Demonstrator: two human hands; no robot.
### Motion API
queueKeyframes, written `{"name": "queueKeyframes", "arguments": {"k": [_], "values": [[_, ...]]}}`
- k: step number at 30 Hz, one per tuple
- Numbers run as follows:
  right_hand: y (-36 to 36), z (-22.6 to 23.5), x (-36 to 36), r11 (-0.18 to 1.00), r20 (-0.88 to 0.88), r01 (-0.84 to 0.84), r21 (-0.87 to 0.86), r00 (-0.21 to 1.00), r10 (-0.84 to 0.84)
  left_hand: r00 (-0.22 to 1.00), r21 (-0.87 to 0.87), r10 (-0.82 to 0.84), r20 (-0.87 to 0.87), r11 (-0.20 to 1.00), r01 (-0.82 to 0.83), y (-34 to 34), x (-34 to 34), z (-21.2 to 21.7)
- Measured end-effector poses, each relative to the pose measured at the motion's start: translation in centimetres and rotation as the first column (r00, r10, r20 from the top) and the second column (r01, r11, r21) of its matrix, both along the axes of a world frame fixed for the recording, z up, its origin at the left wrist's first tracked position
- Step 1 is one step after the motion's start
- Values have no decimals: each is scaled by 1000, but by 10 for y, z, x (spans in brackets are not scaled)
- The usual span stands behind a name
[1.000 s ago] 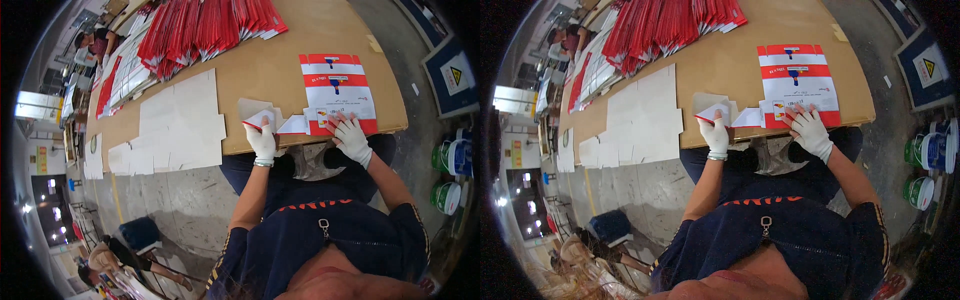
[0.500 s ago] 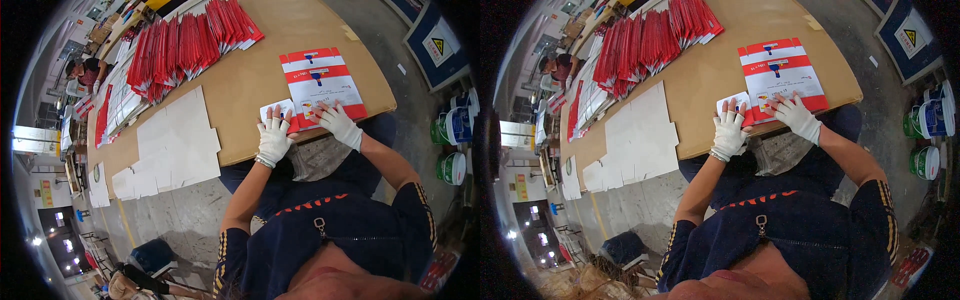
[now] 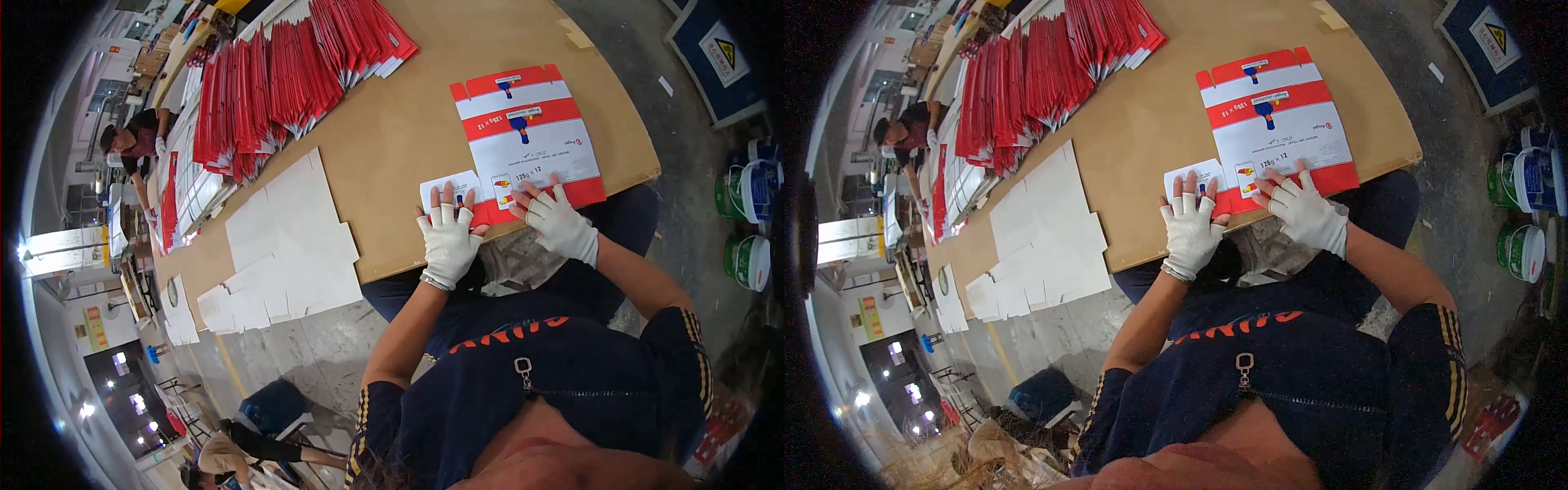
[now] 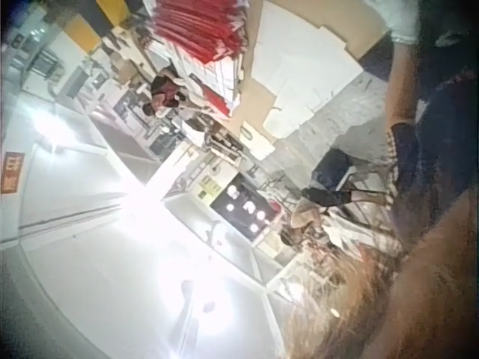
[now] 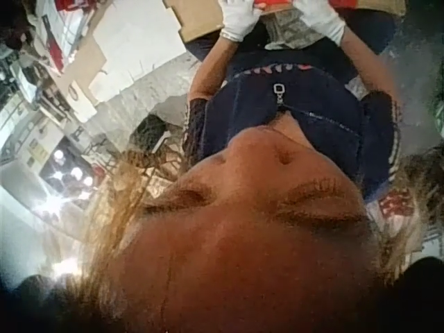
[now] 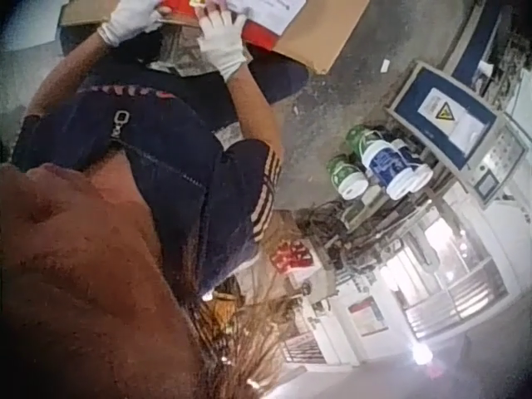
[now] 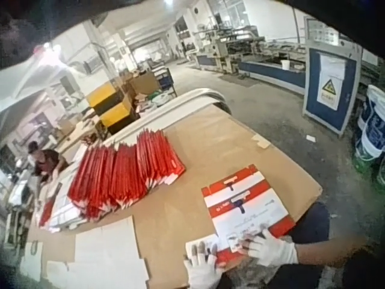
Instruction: Folding and stacking printed cardstock sheets to prepare them for packaging.
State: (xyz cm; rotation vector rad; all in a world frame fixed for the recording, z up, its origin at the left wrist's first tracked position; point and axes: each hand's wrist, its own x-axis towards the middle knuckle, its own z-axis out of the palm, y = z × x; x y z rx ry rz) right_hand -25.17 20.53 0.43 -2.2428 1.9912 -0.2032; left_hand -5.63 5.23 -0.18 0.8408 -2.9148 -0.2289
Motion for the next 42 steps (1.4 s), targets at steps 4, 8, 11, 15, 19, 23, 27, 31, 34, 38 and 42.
{"name": "queueKeyframes", "arguments": {"k": [4,8,11,15,19,23,27,31,34,38,42], "values": [[2,-14,-1,992,21,34,-120,999,-32,999,124,6,-44,992,-1,-8,-6,-3],[-5,-5,0,984,82,66,-166,995,-53,985,179,128,-115,978,-106,-22,-27,5],[-5,0,-1,977,178,81,-196,983,-45,973,153,190,-130,974,-170,-50,-58,6],[34,20,29,921,490,372,-120,829,-270,886,290,294,-358,937,-194,-46,-60,-6],[71,-4,58,657,806,470,589,-294,-513,799,787,435,-415,613,75,42,-55,-4],[45,13,-4,459,802,692,558,-307,-512,704,850,567,-427,517,99,32,-65,11],[54,58,-104,482,714,840,248,178,-677,353,668,933,-73,-217,712,-107,-123,11],[28,77,-172,620,709,683,386,210,-673,309,446,923,229,-382,809,-223,-182,7],[-23,50,-218,729,755,625,279,326,-569,213,381,967,138,-250,890,-278,-185,-20],[-112,31,-300,793,635,548,264,520,-571,159,414,978,137,-203,888,-275,-214,-19],[-287,7,-295,846,707,506,169,536,-462,206,375,959,194,-267,888,-284,-204,-21]]}}
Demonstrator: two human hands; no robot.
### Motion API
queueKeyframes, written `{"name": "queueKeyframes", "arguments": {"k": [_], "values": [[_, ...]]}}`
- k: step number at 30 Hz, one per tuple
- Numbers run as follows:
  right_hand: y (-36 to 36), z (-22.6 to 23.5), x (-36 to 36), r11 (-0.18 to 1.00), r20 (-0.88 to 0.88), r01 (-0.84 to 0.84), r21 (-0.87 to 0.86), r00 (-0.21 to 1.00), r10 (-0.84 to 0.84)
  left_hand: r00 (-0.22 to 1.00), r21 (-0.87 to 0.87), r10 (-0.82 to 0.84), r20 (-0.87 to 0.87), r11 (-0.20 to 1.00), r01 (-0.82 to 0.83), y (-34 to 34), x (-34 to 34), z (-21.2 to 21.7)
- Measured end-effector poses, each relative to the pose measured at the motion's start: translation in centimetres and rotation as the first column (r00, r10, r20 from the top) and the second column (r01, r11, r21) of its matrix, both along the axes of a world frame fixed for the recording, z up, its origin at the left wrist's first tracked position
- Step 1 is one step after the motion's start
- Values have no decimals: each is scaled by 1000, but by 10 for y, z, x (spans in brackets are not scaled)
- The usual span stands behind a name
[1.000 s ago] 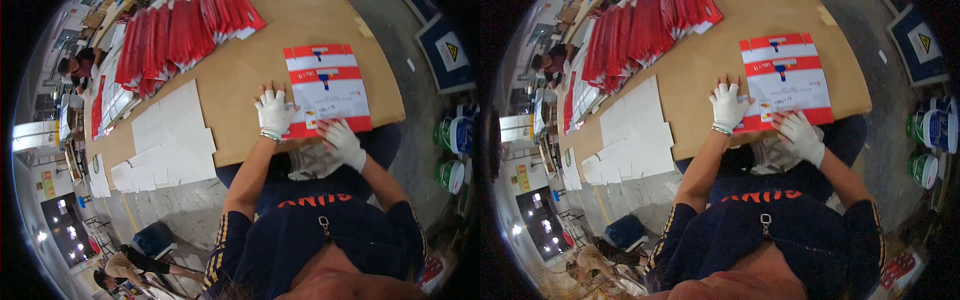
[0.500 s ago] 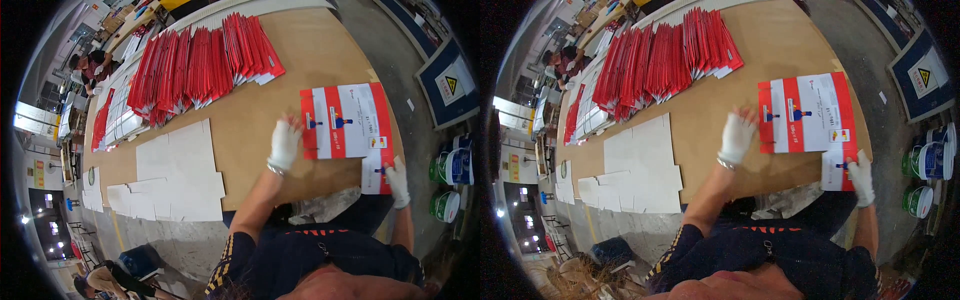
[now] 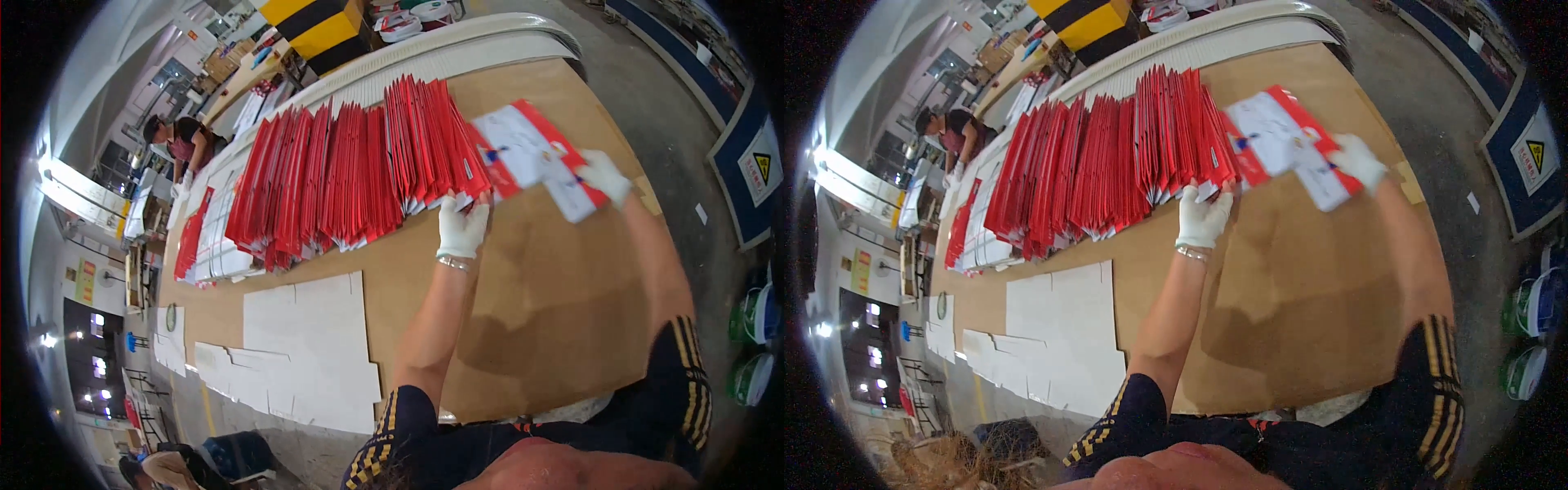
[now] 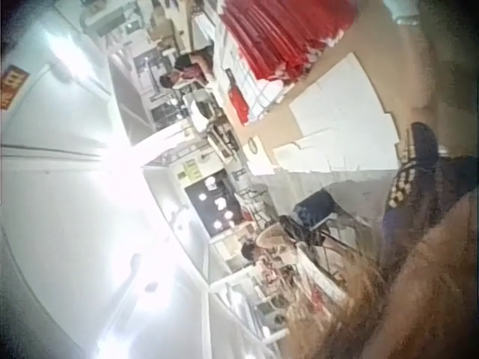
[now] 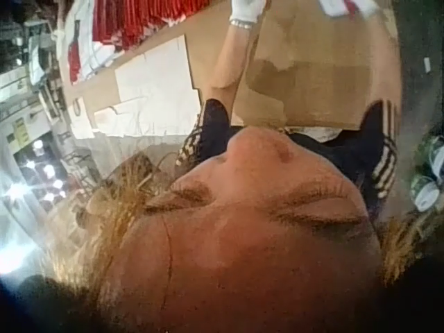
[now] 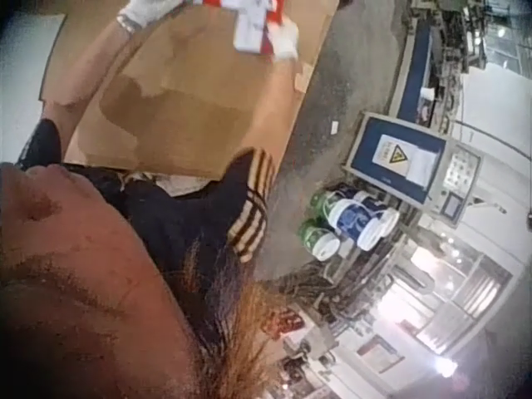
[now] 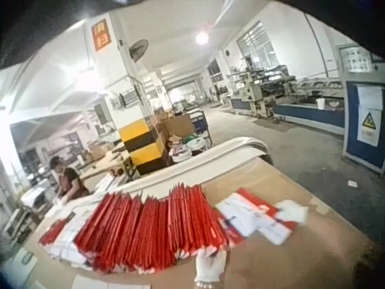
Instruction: Folding and stacking printed cardstock sheets to prepare them for packaging.
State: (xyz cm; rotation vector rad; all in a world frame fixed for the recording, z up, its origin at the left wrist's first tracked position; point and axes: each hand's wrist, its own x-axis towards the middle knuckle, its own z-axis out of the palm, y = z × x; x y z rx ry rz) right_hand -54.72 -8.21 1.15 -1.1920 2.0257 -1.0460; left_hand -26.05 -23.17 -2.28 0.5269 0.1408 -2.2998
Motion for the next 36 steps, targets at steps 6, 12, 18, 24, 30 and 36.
{"name": "queueKeyframes", "arguments": {"k": [6,12,18,24,30,36], "values": [[-145,-49,95,971,-440,83,-223,881,-176,960,-306,-241,141,912,273,40,40,32],[-25,-55,89,915,-258,134,-382,935,-245,23,52,891,453,-52,997,141,276,91],[137,-35,128,917,-420,157,-366,852,-313,-425,475,849,313,248,844,238,388,33],[169,-40,178,940,-299,88,-329,935,-193,-189,65,911,366,178,982,226,426,26],[185,33,285,883,-518,-274,-380,854,42,-131,-190,957,260,184,964,236,381,137],[212,70,420,566,-837,-768,-301,497,228,361,-185,922,141,-334,924,318,320,110]]}}
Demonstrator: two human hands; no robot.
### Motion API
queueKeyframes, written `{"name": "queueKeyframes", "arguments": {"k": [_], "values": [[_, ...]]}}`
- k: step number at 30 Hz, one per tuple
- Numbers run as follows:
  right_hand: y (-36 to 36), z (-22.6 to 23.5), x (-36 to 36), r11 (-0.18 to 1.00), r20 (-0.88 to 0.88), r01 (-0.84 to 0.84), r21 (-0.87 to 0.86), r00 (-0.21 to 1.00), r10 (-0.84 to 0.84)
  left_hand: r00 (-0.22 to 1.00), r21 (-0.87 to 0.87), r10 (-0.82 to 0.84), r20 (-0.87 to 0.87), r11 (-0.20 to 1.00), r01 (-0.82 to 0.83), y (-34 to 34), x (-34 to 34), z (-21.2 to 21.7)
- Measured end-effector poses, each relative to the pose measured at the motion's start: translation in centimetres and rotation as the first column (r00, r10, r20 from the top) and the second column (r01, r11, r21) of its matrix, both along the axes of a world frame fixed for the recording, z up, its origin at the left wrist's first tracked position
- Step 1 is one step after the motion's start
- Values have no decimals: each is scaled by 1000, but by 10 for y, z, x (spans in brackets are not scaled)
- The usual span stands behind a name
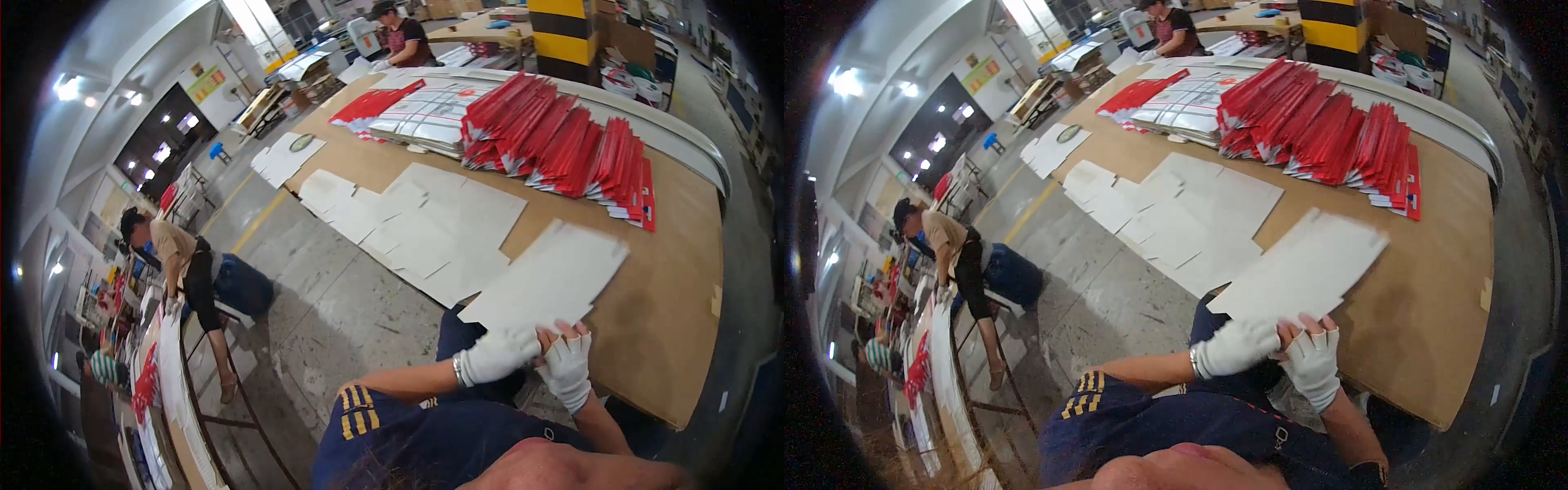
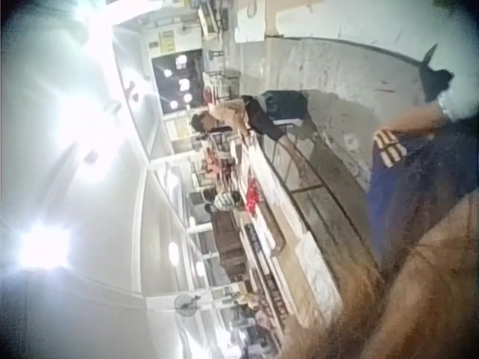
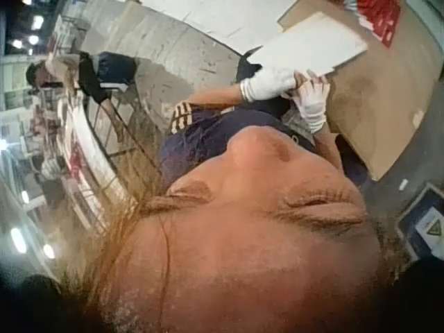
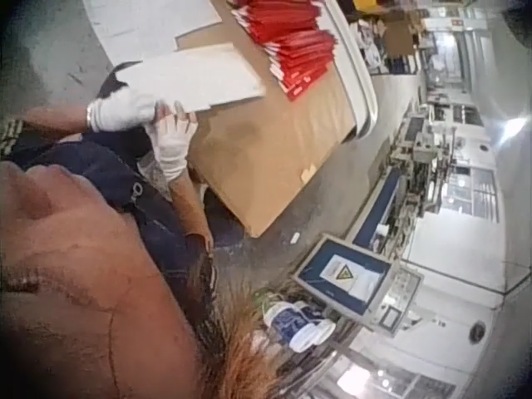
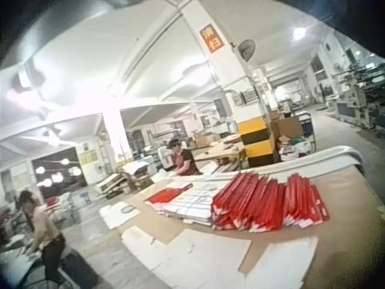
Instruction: Folding and stacking printed cardstock sheets to prepare them for packaging.
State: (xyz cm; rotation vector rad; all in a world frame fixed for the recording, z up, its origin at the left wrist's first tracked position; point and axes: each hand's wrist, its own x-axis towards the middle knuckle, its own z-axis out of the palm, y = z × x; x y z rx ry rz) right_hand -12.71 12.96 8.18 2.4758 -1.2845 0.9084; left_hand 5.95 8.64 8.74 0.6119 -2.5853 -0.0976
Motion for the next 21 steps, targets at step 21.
{"name": "queueKeyframes", "arguments": {"k": [21], "values": [[148,-115,-203,821,349,407,400,761,-547,968,451,-159,-193,862,231,-86,-13,-85]]}}
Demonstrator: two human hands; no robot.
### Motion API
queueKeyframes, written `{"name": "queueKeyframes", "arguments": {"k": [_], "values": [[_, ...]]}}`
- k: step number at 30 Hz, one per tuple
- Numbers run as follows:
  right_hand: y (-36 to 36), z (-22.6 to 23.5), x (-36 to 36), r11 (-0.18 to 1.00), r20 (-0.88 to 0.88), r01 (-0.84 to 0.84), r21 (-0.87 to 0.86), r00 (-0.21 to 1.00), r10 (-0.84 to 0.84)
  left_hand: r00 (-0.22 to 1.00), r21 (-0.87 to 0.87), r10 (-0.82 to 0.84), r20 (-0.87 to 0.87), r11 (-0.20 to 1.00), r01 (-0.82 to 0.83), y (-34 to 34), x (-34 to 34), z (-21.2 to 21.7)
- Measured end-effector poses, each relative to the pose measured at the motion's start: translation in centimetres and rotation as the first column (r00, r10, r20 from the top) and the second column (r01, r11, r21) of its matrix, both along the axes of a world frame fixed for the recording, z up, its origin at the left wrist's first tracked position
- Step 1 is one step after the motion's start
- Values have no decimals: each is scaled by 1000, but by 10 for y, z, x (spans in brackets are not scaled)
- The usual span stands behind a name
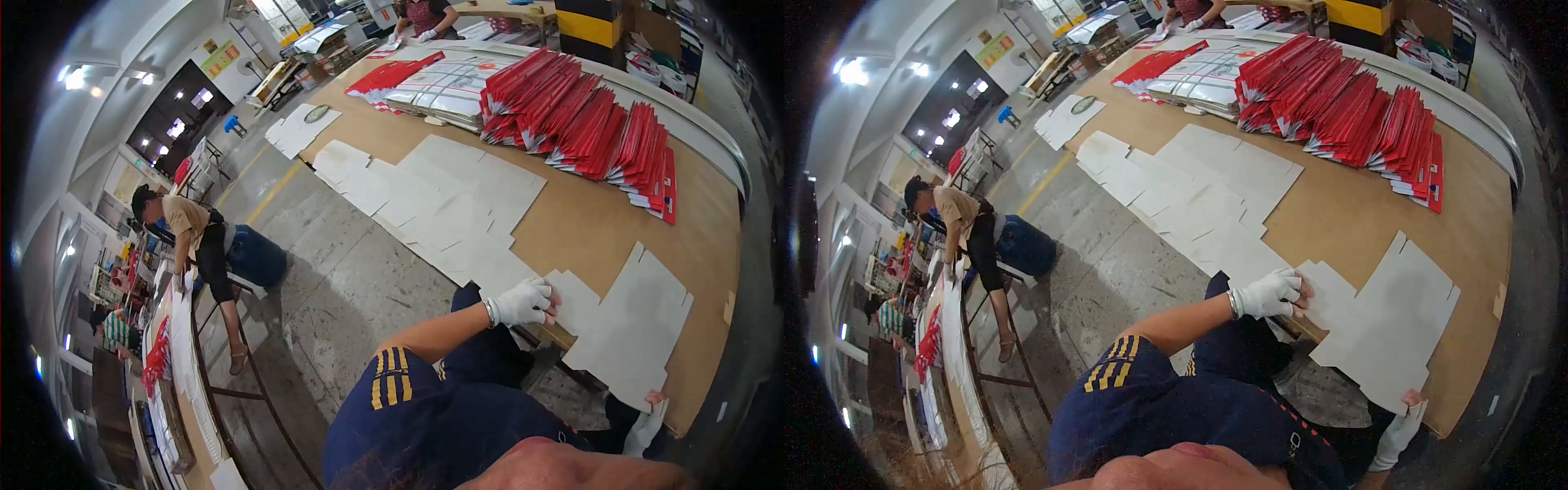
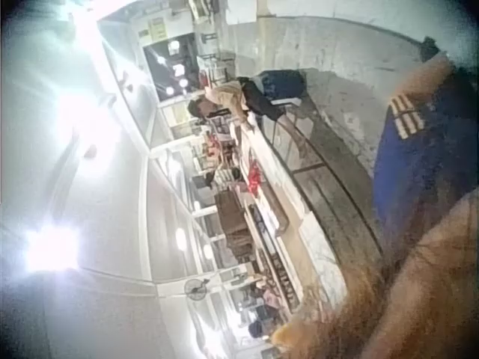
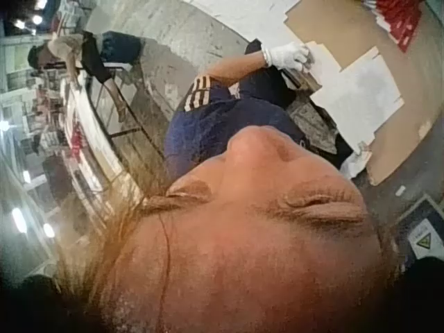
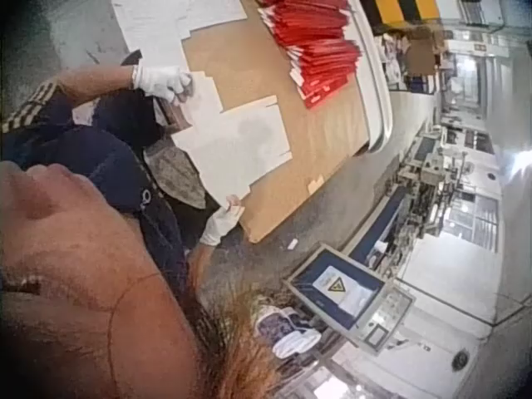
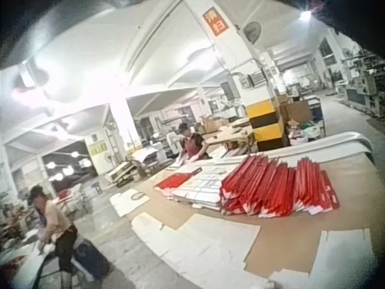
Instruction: Folding and stacking printed cardstock sheets to prepare them for packaging.
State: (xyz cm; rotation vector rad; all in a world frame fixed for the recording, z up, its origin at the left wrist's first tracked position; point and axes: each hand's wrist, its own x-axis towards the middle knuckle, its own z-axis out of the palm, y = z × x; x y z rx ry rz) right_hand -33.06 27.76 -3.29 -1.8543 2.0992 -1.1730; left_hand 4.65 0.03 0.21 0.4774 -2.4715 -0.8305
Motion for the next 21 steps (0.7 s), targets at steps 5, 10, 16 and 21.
{"name": "queueKeyframes", "arguments": {"k": [5,10,16,21], "values": [[9,-26,13,1000,15,-31,0,999,31,823,-3,526,213,843,-538,21,-46,8],[2,-15,18,996,-185,90,-20,978,-92,993,-324,109,48,942,-88,43,-61,-20],[-35,13,35,901,249,382,204,870,-425,971,223,239,-7,947,-231,63,-104,4],[-33,-10,29,809,291,580,98,761,-580,928,-325,344,144,902,-284,61,-129,-58]]}}
